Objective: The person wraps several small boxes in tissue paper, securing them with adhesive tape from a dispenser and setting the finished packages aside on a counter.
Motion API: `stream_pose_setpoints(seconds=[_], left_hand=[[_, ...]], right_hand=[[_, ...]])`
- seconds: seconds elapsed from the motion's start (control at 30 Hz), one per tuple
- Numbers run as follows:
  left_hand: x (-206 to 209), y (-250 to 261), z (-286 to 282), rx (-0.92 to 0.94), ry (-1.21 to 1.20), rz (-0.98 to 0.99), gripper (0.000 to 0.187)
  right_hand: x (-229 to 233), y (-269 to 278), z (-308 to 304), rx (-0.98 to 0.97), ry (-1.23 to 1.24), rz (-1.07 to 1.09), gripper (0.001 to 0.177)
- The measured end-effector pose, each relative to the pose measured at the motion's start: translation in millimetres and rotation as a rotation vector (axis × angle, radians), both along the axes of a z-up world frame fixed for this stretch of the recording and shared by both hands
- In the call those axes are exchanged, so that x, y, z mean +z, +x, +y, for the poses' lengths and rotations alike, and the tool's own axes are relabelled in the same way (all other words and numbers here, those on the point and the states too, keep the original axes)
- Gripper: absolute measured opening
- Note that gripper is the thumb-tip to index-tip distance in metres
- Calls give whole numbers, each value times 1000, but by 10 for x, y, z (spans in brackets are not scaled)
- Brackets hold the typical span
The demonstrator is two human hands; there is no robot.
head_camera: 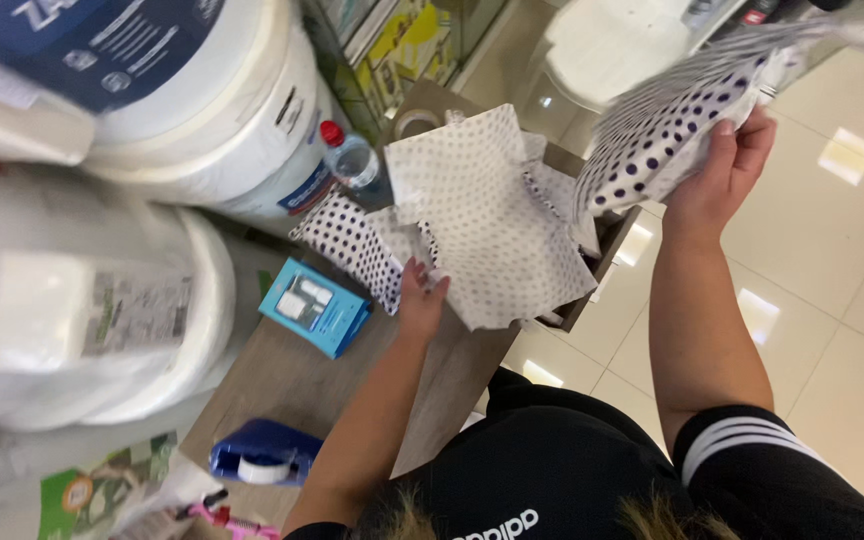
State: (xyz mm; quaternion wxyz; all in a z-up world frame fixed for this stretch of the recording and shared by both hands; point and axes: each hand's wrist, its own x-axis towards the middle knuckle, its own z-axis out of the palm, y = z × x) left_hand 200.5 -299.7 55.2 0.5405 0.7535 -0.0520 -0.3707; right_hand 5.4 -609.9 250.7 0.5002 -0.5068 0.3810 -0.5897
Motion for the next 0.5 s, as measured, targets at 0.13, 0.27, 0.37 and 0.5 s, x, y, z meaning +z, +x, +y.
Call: stream_pose_setpoints(seconds=[0.13, 0.27, 0.37, 0.5], left_hand=[[459, -354, 609, -117, -138, -105, 83], [759, -673, 1368, 18, 198, -298, 61], [967, -971, 1835, 72, 1040, -665, 43], [815, -1277, 2675, 6, 1914, -934, 32]], right_hand=[[347, 725, 1132, -134, -661, 288, 32], [641, 1286, 3391, 151, -1029, 570, 21], [-311, 572, 3263, 922, -1453, 427, 18], [-1421, 431, 3267, 1658, -1820, 200, 19]])
